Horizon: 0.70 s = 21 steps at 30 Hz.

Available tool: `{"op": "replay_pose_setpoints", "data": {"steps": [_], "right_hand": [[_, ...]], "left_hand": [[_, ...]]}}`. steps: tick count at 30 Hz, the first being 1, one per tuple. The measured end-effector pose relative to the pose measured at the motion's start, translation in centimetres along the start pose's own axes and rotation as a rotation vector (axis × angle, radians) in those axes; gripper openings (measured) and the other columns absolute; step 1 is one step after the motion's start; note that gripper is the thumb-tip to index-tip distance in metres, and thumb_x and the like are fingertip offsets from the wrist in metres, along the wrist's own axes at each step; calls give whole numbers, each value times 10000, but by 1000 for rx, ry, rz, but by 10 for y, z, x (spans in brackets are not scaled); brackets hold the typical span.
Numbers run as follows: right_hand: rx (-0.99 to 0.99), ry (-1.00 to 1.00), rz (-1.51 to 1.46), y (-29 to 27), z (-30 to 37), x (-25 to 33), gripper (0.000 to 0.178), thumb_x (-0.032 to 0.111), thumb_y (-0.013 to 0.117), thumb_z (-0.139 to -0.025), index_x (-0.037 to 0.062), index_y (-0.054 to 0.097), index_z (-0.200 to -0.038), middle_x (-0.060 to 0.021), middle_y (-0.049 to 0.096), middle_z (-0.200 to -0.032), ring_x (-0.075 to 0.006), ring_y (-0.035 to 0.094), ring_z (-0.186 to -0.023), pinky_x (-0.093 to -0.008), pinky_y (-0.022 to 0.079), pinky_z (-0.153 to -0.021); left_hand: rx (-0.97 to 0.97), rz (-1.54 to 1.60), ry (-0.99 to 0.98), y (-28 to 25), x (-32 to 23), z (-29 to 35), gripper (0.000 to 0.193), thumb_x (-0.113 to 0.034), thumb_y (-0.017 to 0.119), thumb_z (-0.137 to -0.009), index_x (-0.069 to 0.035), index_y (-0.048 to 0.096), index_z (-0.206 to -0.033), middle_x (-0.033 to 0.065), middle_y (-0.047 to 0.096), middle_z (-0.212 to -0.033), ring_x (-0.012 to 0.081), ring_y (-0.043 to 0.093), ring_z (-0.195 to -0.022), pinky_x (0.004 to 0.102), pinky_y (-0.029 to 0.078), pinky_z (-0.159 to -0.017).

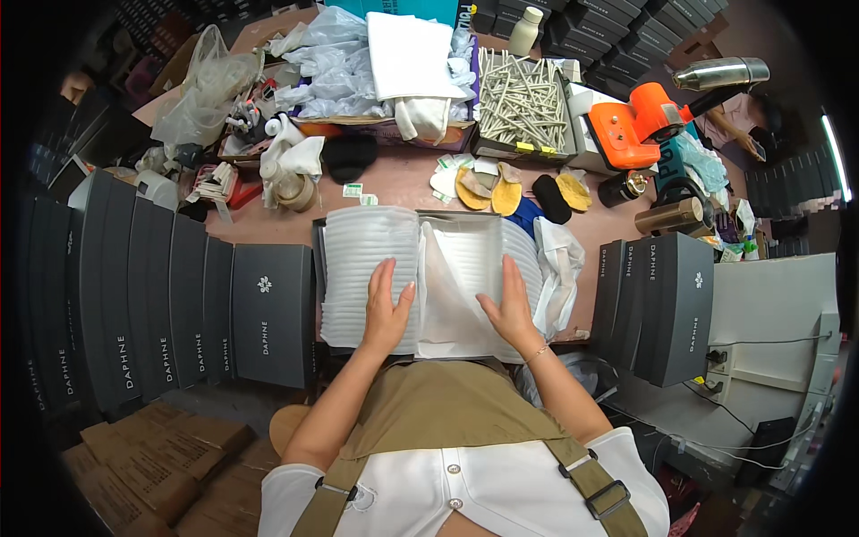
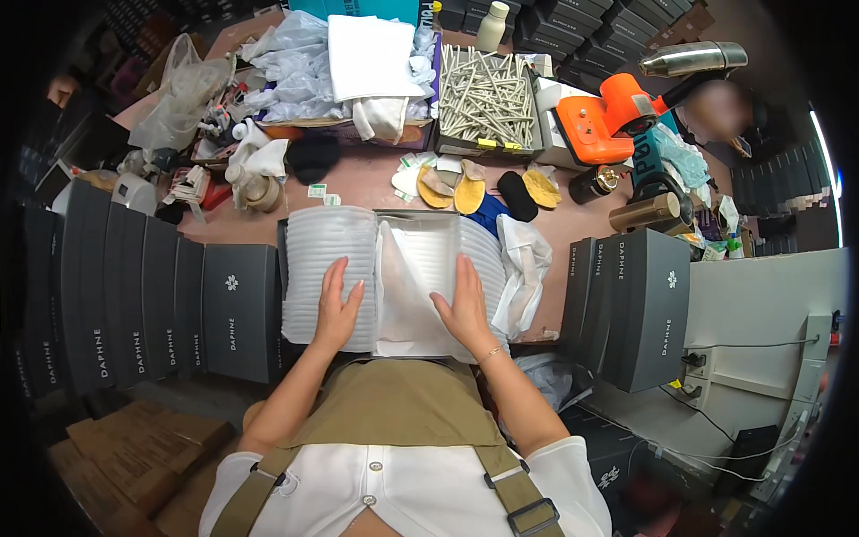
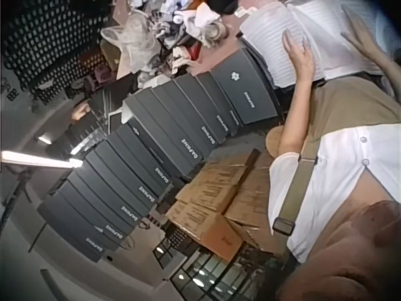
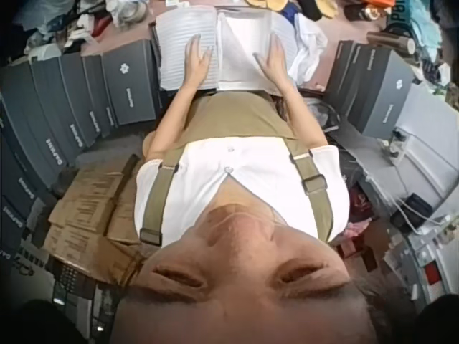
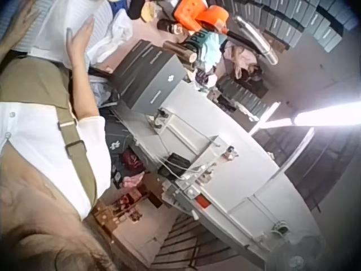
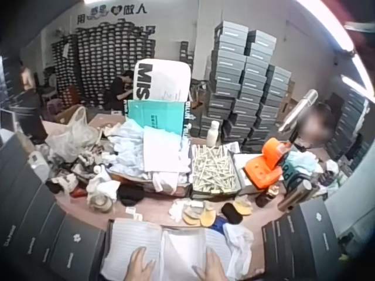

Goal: Inspecting beige high-heeled shoes and packing them into a branded shoe box with tissue paper.

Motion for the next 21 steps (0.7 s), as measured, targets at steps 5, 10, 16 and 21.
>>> {"op": "replay_pose_setpoints", "data": {"steps": [5, 10, 16, 21], "right_hand": [[272, 427, -278, 50, 34, -108, 411, 103, 555, -807, -49, 540, -1189, -181, 635, -918, -221, 589, -819, -318, 465, -767], [206, 444, -468, -27, 28, -67, 403, 48, 486, -808, -63, 546, -1191, -155, 656, -926, -167, 605, -832, -277, 469, -765], [240, 328, -314, 39, 13, -106, 476, 55, 474, -825, -65, 470, -1286, -246, 616, -1109, -287, 596, -1018, -342, 440, -915], [-18, -16, 56, 9, -5, -21, 693, 141, 604, -815, -83, 286, -1388, -316, 471, -1273, -454, 479, -1154, -442, 369, -1020]], "left_hand": [[418, -95, -403, 53, 73, -39, 604, -382, 548, -924, 38, 419, -1338, 253, 376, -1387, 376, 386, -1270, 433, 324, -1051], [257, 231, -61, 61, 5, -36, 643, -451, 537, -903, 17, 396, -1322, 209, 416, -1336, 323, 412, -1229, 399, 316, -1049], [212, 586, -381, 99, 79, -25, 617, -348, 498, -933, 24, 320, -1392, 179, 404, -1377, 260, 418, -1232, 355, 309, -1050], [19, 231, -115, 57, 26, -18, 630, -290, 542, -947, 20, 277, -1427, 221, 396, -1400, 297, 380, -1314, 390, 319, -1076]]}}
Point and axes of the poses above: each hand's wrist, its own z-axis away from the middle knuckle, its own y-axis out of the palm, x = y × z, the point moved 7 cm from there along -z, towards the middle knuckle
